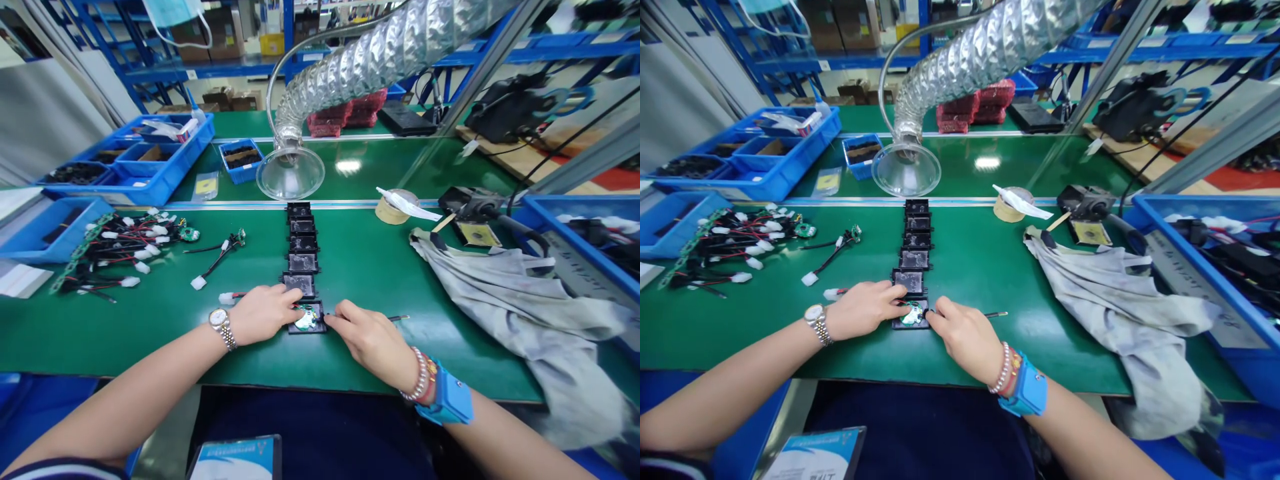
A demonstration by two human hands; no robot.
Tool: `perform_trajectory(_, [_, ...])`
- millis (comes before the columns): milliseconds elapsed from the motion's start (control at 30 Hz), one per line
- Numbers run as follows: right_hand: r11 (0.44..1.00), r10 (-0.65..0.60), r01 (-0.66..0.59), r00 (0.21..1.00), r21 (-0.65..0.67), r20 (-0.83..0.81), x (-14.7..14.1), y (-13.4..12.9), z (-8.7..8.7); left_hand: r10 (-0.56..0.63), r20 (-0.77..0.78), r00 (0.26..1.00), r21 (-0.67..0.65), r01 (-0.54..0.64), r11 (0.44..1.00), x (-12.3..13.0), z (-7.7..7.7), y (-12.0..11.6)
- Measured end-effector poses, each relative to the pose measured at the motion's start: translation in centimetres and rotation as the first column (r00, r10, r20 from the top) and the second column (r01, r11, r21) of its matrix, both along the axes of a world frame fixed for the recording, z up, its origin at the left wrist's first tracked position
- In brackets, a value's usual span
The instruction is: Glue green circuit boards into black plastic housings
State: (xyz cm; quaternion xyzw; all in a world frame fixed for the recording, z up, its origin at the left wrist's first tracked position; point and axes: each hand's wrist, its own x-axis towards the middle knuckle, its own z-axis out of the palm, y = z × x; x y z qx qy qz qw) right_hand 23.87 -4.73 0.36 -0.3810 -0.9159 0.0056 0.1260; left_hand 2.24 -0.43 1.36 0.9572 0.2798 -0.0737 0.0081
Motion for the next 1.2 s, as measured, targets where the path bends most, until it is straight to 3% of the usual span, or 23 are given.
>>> perform_trajectory(133, [1.0, -0.01, 0.01, 1.0, -0.027, 0.012, 0.1, 0.0, -0.1, -0.002, 0.018, 1.0, -0.041, 0.003, 0.999, -0.1, 0.2, -0.9])
perform_trajectory(267, [0.986, -0.09, 0.08, 0.994, -0.147, -0.06, 0.2, -0.1, -0.2, -0.001, 0.042, 0.999, -0.046, 0.003, 0.999, -0.3, 0.1, -2.1])
perform_trajectory(467, [0.914, -0.166, 0.163, 0.986, -0.372, 0.025, -0.3, 0.2, 0.7, 0.073, 0.063, 0.995, 0.009, -0.074, 0.997, -0.5, -1.4, -3.7])
perform_trajectory(600, [0.86, -0.143, 0.182, 0.983, -0.477, 0.117, -0.5, 1.2, 1.4, 0.04, 0.133, 0.99, 0.059, -0.048, 0.997, -0.7, -2.2, -4.0])
perform_trajectory(667, [0.858, -0.086, 0.135, 0.989, -0.496, 0.121, -0.7, 1.6, 1.7, 0.037, 0.143, 0.989, 0.058, -0.045, 0.997, -0.8, -2.2, -3.9])
perform_trajectory(767, [0.907, 0.016, 0.018, 0.997, -0.422, 0.076, -1.0, 1.9, 2.0, 0.03, 0.132, 0.991, 0.036, -0.035, 0.999, -0.7, -2.0, -3.8])
perform_trajectory(867, [0.967, 0.117, -0.102, 0.992, -0.235, 0.05, -1.1, 1.8, 1.7, 0.03, 0.126, 0.992, 0.014, -0.032, 0.999, -0.6, -1.8, -3.6])
perform_trajectory(933, [0.978, 0.168, -0.164, 0.986, -0.128, 0.017, -0.9, 1.6, 1.0, 0.035, 0.132, 0.991, -0.005, -0.035, 0.999, -0.6, -1.8, -3.5])
perform_trajectory(1033, [0.989, 0.138, -0.142, 0.988, -0.048, -0.074, -0.2, 1.2, -0.7, 0.036, 0.138, 0.99, -0.033, -0.031, 0.999, -0.6, -1.9, -3.4])
perform_trajectory(1200, [0.995, 0.05, -0.057, 0.995, -0.076, -0.083, 0.2, 0.8, -2.4, 0.026, 0.121, 0.992, -0.061, -0.019, 0.998, -0.6, -1.9, -3.4])
